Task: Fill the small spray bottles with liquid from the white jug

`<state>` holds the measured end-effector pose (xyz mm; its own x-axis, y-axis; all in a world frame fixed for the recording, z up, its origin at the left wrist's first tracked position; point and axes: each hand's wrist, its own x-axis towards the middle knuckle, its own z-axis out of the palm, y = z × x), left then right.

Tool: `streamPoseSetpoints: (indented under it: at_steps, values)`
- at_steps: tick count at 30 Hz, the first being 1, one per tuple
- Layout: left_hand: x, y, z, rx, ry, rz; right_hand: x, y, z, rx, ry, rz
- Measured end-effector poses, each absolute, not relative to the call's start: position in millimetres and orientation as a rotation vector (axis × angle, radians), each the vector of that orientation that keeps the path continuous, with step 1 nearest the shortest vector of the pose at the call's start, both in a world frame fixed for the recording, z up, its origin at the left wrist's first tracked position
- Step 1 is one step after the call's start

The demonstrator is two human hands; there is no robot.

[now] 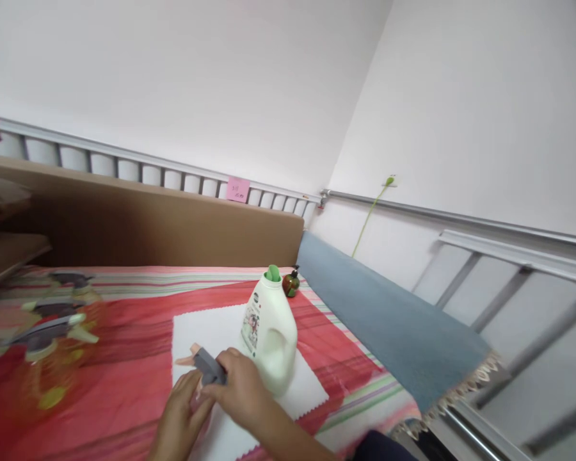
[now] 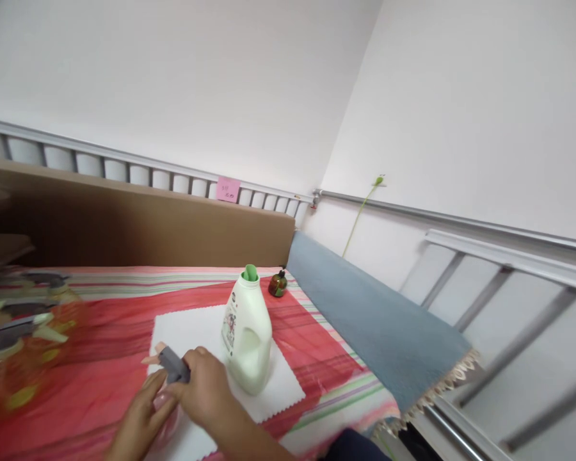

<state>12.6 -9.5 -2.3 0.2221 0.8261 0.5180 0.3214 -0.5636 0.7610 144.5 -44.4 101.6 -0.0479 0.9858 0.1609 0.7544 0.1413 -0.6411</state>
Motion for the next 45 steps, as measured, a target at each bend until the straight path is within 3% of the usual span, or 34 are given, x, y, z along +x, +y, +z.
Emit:
streamPoseSetpoints:
  at_steps: [6,11,18,25,30,38,42,45]
  values:
    - [13.7,-20.1,13.3,1.978,1.08,1.242,160.8,-30.0,119.3,-1.432,-2.091,0.787]
    - [14.5,-19.4,10.6,1.943,1.141,1.304,154.9,-33.0,116.2,-1.447,-2.089,0.58]
    - [15.9,-18.6,12.1,1.975,1.143,1.376,160.2,-29.4,114.3,-1.581,-1.843,0.535]
    - [18.8,-28.6,13.1,2.141,1.092,1.384,153.6,-36.6,120.8,-1.753,-1.829,0.895]
    - [16.8,-29.4,11.6,2.204,1.079,1.196,157.9,-30.4,132.0,-1.821,-1.926,0.994]
    - [18.9,-26.6,3.6,2.116,1.118,1.132,165.5,-37.4,163.4,-1.956,-2.007,0.625]
    - [22.0,-30.4,-0.3,2.166,1.11,1.145,158.5,-53.5,165.1,-1.919,-2.09,0.821]
    - [23.0,-33.7,0.9,2.189,1.121,1.157,159.0,-57.2,161.4,-1.872,-2.239,0.69]
